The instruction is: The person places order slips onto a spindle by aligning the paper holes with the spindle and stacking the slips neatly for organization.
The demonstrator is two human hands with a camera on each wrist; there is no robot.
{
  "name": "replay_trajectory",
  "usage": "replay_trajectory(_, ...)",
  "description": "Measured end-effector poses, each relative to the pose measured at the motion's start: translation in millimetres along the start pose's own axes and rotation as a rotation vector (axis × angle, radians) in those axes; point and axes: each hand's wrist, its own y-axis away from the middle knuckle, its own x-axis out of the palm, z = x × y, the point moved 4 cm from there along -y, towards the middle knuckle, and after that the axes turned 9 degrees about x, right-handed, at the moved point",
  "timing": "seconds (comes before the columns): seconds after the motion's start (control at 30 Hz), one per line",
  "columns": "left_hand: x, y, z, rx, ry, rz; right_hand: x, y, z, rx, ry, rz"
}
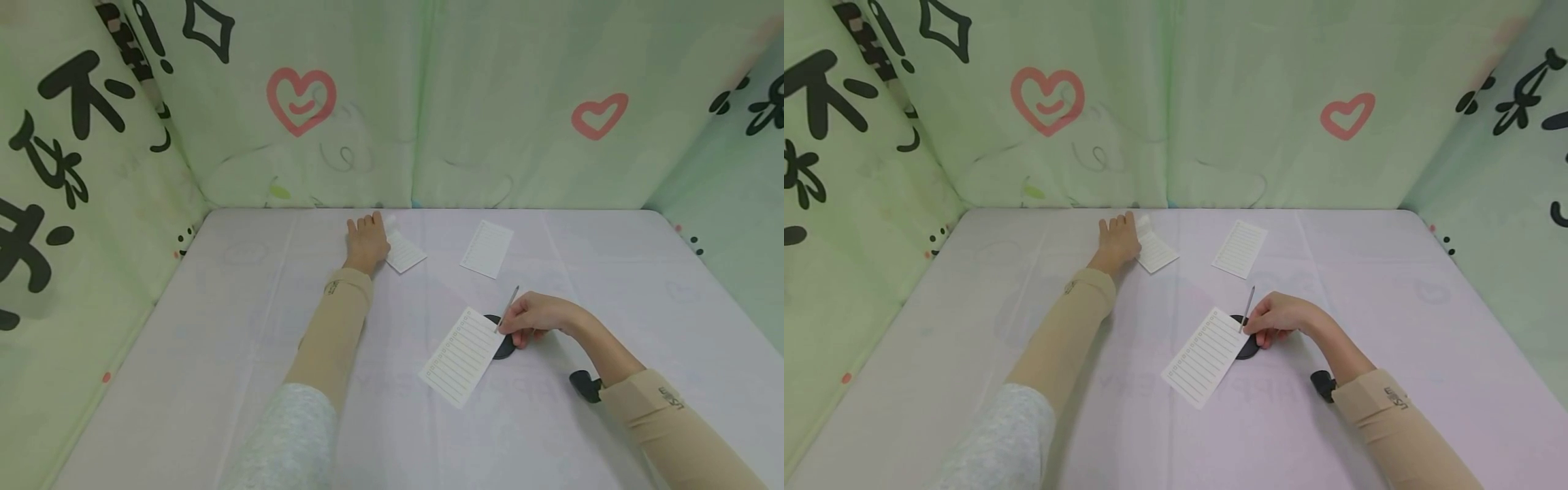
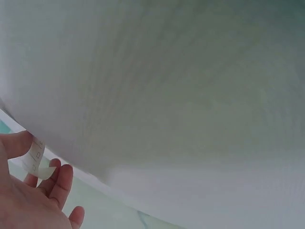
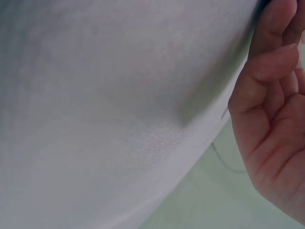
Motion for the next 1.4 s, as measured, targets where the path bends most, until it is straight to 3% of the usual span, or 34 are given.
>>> replay_trajectory(0.23,-1.7,0.1,0.3,-0.003,-0.02,-0.029,0.1,-0.2,0.1,-0.004,-0.002,0.002)
replay_trajectory(0.53,-2.5,4.4,-1.7,0.047,-0.073,-0.085,-0.2,0.3,0.0,-0.019,-0.007,0.009)
replay_trajectory(0.77,-11.3,3.5,-1.9,0.084,0.007,-0.187,0.1,1.0,0.2,-0.029,-0.021,0.027)
replay_trajectory(0.9,-19.6,1.0,-0.2,0.092,0.167,-0.219,-0.3,0.9,0.8,-0.031,-0.02,0.024)
replay_trajectory(1.1,-29.6,1.5,4.2,0.11,0.628,-0.27,-0.2,1.0,1.0,-0.028,-0.016,0.023)
replay_trajectory(1.23,-36.7,7.3,5.2,0.134,0.872,-0.305,-0.6,1.2,1.4,-0.026,-0.016,0.022)
replay_trajectory(1.33,-41.1,11.8,5.3,0.108,1.068,-0.293,-0.8,1.6,1.7,-0.026,-0.015,0.023)
replay_trajectory(1.4,-43.3,15.0,4.4,0.071,1.215,-0.25,-0.9,1.6,1.7,-0.026,-0.015,0.023)
